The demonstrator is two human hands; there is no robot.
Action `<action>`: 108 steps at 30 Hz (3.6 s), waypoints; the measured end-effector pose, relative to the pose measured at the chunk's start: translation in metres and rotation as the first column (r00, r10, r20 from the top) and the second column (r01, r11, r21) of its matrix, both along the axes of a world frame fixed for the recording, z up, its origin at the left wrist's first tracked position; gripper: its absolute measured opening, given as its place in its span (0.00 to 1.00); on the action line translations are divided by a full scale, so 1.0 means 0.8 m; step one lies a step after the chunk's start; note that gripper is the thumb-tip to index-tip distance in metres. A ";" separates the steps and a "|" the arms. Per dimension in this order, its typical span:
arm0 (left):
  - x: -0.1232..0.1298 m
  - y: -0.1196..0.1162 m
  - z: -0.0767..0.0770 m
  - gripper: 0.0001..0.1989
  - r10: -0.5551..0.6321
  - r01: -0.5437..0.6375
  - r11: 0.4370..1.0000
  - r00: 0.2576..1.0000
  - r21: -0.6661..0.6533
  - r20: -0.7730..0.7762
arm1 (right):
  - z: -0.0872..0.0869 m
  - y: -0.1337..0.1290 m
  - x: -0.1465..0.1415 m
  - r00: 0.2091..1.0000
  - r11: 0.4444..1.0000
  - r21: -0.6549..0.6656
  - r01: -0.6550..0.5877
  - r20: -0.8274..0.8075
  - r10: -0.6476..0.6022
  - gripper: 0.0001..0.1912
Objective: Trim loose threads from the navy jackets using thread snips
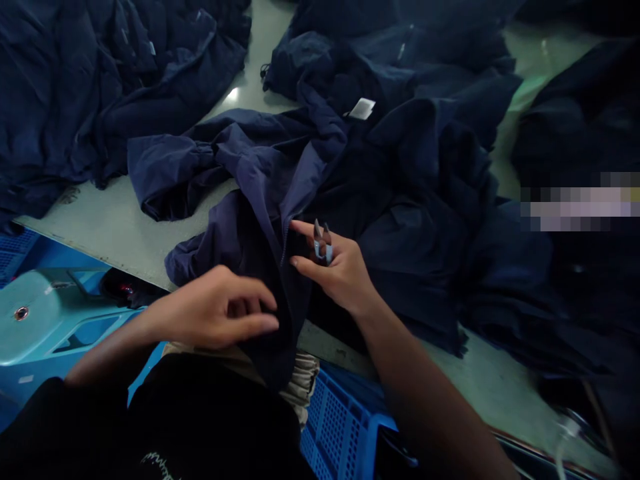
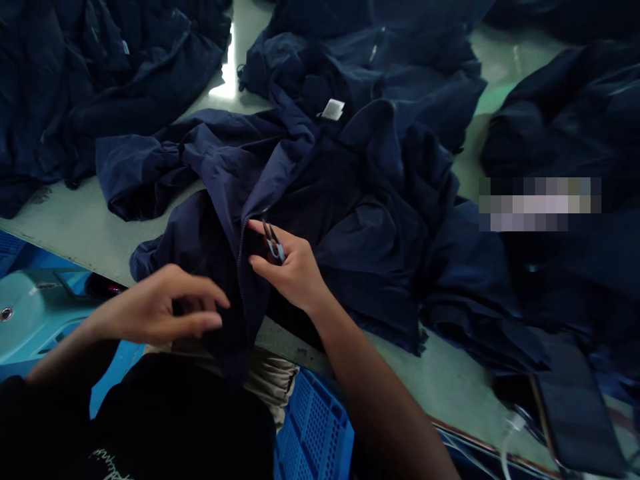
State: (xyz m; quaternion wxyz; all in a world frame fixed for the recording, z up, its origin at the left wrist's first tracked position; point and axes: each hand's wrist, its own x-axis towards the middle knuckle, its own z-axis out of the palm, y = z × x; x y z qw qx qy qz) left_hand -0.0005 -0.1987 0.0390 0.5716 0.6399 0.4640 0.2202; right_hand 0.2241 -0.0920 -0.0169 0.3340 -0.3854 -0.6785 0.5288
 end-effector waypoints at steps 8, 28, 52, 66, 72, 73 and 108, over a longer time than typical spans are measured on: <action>0.007 0.145 0.008 0.06 0.230 -0.042 0.829 0.934 0.557 -0.272 | -0.008 -0.008 -0.009 0.990 0.988 0.107 -0.111 0.095 0.101 0.31; 0.008 0.215 -0.047 0.07 0.339 -0.178 0.873 0.890 0.454 -0.304 | -0.004 -0.014 -0.009 0.988 0.968 0.217 -0.127 0.117 0.103 0.16; -0.022 0.242 -0.074 0.10 0.284 -0.037 0.931 0.700 -0.363 0.656 | 0.010 -0.009 -0.002 0.975 0.975 -0.004 0.221 0.035 -0.220 0.05; 0.009 0.188 -0.059 0.12 -0.220 0.569 0.705 0.743 -0.424 0.632 | -0.002 0.014 -0.001 0.938 0.934 -0.240 0.265 -0.161 -0.308 0.19; 0.015 0.183 -0.056 0.10 -0.438 0.592 0.725 0.791 -0.352 0.428 | 0.010 0.011 -0.004 0.973 0.965 -0.149 0.218 -0.041 -0.226 0.17; 0.016 0.181 -0.055 0.10 -0.433 0.568 0.754 0.807 -0.330 0.401 | 0.009 0.011 -0.004 0.972 0.965 -0.134 0.224 -0.040 -0.231 0.15; 0.005 0.194 -0.074 0.03 -0.088 0.184 0.976 0.818 -0.114 0.568 | -0.002 0.008 0.003 0.934 0.934 -0.116 0.338 -0.081 -0.348 0.18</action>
